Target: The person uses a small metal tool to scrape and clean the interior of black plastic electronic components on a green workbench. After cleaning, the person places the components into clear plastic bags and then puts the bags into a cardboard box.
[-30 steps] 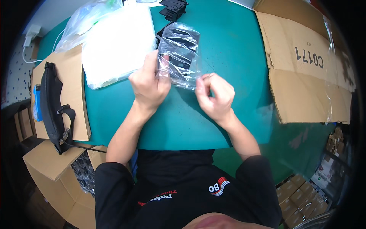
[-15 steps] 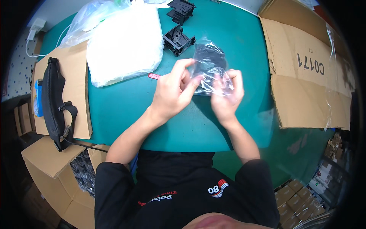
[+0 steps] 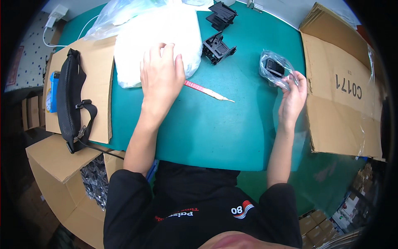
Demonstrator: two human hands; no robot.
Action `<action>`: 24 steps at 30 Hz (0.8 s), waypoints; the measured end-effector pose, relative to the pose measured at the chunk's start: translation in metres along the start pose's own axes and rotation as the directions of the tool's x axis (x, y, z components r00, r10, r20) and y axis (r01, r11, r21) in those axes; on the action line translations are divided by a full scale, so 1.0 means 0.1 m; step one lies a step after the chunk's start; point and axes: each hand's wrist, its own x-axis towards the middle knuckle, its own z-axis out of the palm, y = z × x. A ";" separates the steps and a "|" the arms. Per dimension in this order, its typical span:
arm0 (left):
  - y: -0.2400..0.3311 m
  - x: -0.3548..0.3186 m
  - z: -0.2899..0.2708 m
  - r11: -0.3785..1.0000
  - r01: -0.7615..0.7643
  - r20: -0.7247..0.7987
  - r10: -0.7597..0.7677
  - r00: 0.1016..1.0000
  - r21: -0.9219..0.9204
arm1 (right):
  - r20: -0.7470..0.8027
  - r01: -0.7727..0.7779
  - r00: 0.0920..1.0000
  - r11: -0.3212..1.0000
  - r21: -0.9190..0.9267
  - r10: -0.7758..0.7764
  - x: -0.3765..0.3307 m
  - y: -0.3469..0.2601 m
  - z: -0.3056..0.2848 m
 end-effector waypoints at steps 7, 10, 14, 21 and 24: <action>-0.14 -0.06 0.21 0.950 -0.071 0.070 0.052 0.996 0.305 | -0.166 0.116 0.977 0.986 -0.120 -0.135 0.10 0.01 -0.06; -0.20 -0.05 0.24 0.958 -0.060 0.066 0.043 0.997 0.280 | -0.182 0.336 0.886 0.861 -0.382 -0.426 0.06 0.03 -0.02; -0.18 0.02 0.10 0.988 -0.049 0.023 0.046 0.999 0.147 | -0.018 0.706 0.581 0.515 -0.486 -0.814 -0.11 -0.01 0.17; 0.01 0.05 -0.02 0.953 -0.121 -0.072 0.105 0.992 -0.278 | 0.372 0.829 0.560 0.492 -0.267 -0.741 -0.55 0.00 0.35; 0.27 -0.06 -0.10 0.797 0.046 0.155 0.060 0.986 -0.602 | 0.510 0.766 0.608 0.618 -0.177 -0.609 -0.60 -0.08 0.43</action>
